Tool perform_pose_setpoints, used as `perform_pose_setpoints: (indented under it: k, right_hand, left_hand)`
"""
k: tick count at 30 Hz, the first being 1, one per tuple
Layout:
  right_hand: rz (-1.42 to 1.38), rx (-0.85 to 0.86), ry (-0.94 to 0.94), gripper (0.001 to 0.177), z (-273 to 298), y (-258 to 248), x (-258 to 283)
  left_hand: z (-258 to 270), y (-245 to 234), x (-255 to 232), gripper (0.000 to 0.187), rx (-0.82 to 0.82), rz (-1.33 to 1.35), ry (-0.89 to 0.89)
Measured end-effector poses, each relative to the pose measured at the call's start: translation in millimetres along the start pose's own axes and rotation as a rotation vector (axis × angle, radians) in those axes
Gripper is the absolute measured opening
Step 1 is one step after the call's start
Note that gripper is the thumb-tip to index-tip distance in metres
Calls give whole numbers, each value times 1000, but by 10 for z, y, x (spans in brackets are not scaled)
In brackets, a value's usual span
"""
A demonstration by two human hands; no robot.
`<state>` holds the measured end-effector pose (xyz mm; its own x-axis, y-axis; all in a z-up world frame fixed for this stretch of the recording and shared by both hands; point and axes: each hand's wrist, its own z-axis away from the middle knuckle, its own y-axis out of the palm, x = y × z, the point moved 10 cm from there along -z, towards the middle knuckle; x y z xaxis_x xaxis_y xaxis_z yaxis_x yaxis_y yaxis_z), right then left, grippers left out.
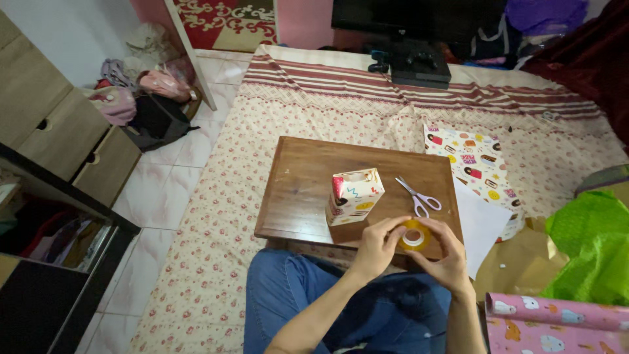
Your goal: The person wraps a small box with patterned paper, folds the edges, and secures them with tape. They use scissors to cut the tape and a ribbon to tie the box. The wrapped box is placed on a small wooden table.
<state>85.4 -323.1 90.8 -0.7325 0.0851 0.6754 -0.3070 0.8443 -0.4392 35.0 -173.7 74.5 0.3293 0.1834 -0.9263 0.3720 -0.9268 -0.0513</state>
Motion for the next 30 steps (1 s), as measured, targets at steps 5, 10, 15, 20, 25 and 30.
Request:
perform_pose_setpoints:
  k: [5, 10, 15, 20, 25, 30]
  right_hand:
    - [6, -113, 1, 65, 162, -108, -127]
    - [34, -194, 3, 57, 311, -191, -229]
    - [-83, -161, 56, 56, 381, -162, -375]
    - [-345, -95, 187, 60, 402, -63, -606]
    - [-230, -162, 249, 56, 412, 33, -581]
    - [71, -95, 125, 44, 252, 170, -167]
  left_hand:
    - [102, 92, 413, 26, -17, 201, -73]
    - [159, 358, 930, 31, 2, 648, -226]
    - [220, 400, 1125, 31, 5, 721, -260]
    - [209, 287, 875, 31, 2, 699, -258]
    - [314, -111, 10, 38, -171, 11, 52]
    - [406, -71, -637, 42, -169, -397, 445]
